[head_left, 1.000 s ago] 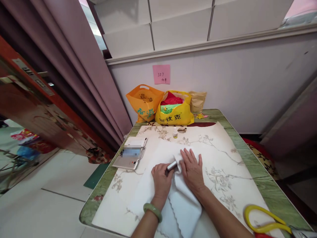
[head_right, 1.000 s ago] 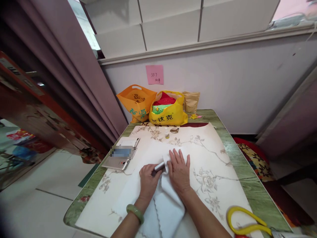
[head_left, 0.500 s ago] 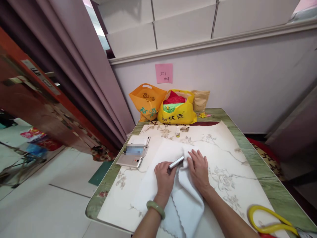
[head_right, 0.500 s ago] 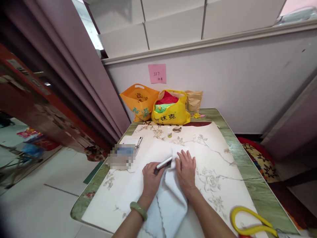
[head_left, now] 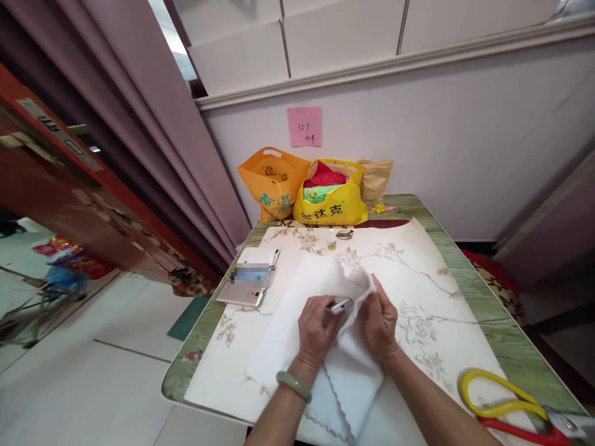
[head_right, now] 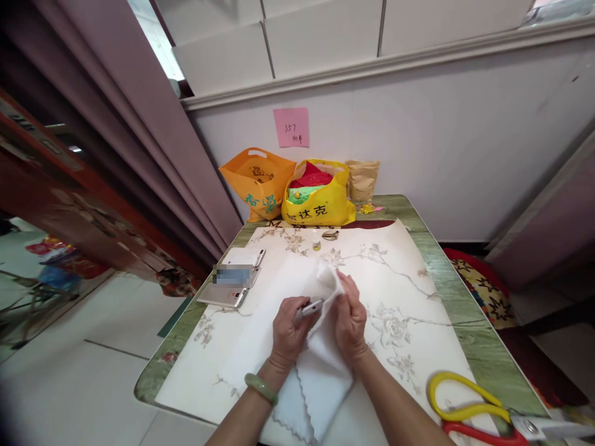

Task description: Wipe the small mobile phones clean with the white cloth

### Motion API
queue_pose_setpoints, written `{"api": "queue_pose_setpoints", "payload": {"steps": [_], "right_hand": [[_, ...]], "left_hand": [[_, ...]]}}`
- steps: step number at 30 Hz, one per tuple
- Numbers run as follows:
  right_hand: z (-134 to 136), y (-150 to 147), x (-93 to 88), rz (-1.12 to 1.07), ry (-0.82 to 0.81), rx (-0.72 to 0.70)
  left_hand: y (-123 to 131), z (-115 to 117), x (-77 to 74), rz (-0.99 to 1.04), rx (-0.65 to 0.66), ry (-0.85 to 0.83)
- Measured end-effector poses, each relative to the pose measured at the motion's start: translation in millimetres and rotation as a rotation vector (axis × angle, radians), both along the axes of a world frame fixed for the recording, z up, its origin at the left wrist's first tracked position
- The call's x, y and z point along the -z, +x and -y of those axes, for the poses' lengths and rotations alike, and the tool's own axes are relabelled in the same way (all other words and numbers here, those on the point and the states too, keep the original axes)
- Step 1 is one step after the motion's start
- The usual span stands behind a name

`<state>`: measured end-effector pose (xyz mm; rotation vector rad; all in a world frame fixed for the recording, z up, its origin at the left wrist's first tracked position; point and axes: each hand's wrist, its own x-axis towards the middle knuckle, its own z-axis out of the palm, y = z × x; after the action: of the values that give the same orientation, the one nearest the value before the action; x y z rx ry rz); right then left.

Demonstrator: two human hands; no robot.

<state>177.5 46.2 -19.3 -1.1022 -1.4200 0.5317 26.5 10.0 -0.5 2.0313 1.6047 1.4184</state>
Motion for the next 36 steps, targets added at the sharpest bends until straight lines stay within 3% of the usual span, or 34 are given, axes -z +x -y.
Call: {"api": "queue_pose_setpoints", "payload": {"steps": [3, 5, 9, 12, 16, 19, 25, 28, 31, 34, 36], "right_hand": [[10, -6, -18.9, 0.203, 0.153, -0.235], [13, -10, -27.2, 0.290, 0.185, -0.295], [13, -17, -30.5, 0.099, 0.084, -0.271], [15, -18, -30.6, -0.063, -0.035, -0.310], [14, -16, -32.7, -0.194, -0.185, -0.322], [5, -11, -30.2, -0.280, -0.255, -0.205], [-21, 11, -23.2, -0.525, -0.370, 0.260], [-20, 15, -22.5, -0.508, -0.352, 0.339], [-11, 9, -21.5, -0.299, -0.271, 0.136], [-4, -2, -21.6, 0.181, -0.016, -0.286], [-3, -9, -22.1, 0.497, 0.146, -0.479]], "left_hand": [[4, -2, 3.6, -0.001, 0.000, -0.077], [5, -4, 5.4, 0.040, -0.036, -0.114], [4, -11, 7.6, 0.002, -0.033, -0.176], [1, -15, 10.9, -0.036, -0.115, -0.241], [-4, -13, 11.2, -0.061, -0.157, -0.197], [-7, -11, 6.2, 0.017, -0.135, -0.149], [-10, -11, 7.8, 0.190, -0.210, -0.161], [-8, -11, 8.1, 0.152, -0.196, -0.217], [-6, -10, 5.7, 0.038, -0.164, -0.241], [-6, -11, 6.9, 0.021, -0.168, -0.204], [-7, -12, 9.0, 0.034, -0.166, -0.166]]}}
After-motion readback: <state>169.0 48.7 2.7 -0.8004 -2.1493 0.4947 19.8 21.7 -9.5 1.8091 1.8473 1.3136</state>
